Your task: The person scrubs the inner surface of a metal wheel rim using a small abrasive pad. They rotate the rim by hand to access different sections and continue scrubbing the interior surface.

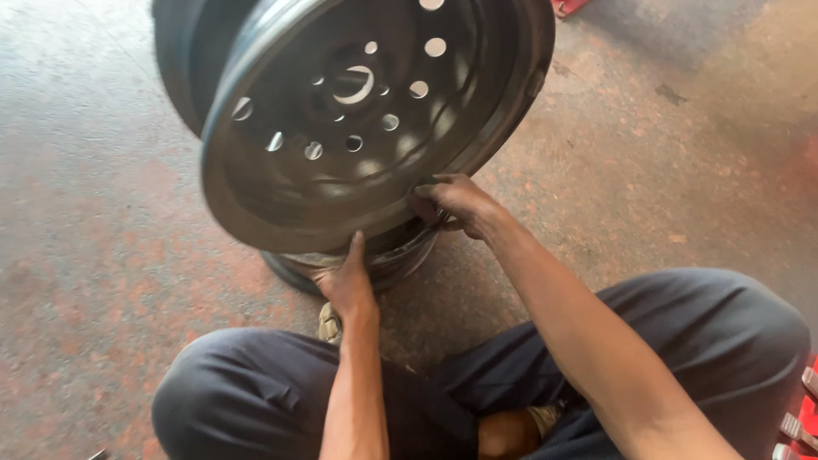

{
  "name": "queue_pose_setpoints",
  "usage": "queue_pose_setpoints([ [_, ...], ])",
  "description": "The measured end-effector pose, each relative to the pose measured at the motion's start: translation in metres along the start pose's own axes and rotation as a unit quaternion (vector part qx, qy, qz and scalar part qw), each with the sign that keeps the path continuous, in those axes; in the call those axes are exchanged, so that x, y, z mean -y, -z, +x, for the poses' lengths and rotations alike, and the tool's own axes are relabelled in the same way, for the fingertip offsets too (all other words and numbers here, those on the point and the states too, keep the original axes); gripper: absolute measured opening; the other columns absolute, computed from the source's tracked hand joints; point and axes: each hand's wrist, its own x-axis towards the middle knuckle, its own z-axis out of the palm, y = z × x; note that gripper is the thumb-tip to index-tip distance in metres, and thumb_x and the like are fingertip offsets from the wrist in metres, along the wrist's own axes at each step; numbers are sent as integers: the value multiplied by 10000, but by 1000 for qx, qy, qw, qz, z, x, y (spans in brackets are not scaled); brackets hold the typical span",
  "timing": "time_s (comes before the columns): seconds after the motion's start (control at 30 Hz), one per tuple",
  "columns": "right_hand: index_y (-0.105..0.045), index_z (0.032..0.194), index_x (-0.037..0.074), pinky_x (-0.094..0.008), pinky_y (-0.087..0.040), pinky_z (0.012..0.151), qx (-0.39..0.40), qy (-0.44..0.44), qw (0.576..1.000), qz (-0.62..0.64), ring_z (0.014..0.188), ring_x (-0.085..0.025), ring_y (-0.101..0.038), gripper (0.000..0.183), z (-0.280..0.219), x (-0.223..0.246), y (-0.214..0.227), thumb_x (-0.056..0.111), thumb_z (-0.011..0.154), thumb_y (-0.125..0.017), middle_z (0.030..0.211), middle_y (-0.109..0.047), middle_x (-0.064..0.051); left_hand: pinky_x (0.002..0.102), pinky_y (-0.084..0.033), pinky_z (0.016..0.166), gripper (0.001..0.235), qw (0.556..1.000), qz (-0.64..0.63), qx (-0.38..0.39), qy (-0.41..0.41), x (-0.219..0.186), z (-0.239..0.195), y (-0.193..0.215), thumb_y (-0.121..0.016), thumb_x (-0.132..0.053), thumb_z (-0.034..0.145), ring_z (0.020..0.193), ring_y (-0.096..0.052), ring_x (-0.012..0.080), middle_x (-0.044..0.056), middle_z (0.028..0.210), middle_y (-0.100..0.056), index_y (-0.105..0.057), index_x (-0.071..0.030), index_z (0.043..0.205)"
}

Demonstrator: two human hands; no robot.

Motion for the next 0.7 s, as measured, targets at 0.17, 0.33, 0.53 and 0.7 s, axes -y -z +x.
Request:
queue_pose_setpoints([
  [0.17, -600, 1389, 139, -426, -599, 943, 63, 26, 998, -6, 1116, -247, -697, 505, 9, -16, 12, 329, 923, -630, 1281, -693, -114, 399, -406, 1108, 886, 982, -20, 27, 187, 3, 6, 18, -754, 13, 772, 1287, -521, 302, 183, 1454, -516, -283, 25, 1523],
  [0.33, -602, 1362, 58, -415, -629, 914, 90, 29, 994, 62, 1021, -269, -737, 526, 16, -39, 28, 405, 969, -632, 1213, -727, -142, 362, -469, 1007, 815, 982, -36, 31, 182, -10, -2, 9, -722, 11, 709, 1141, -600, 252, 112, 1279, -609, -349, -19, 1432],
  [0.53, -739, 1124, -13, -420, -595, 763, 66, 94, 967, -228, 818, -284, -719, 669, 21, -54, 45, 548, 1049, -383, 920, -734, -192, 356, -495, 943, 618, 981, 55, 30, 183, -12, -1, 8, -743, -57, 806, 1080, -624, 241, 154, 1245, -659, -494, 83, 1354],
  [0.7, -744, 1046, -2, -462, -524, 810, 34, 197, 926, -320, 834, -305, -694, 679, 30, -45, 55, 571, 1024, -380, 859, -731, -187, 350, -465, 1032, 727, 979, 61, 55, 185, -31, -7, 0, -761, -45, 780, 1179, -615, 256, 192, 1358, -632, -449, 127, 1414],
])
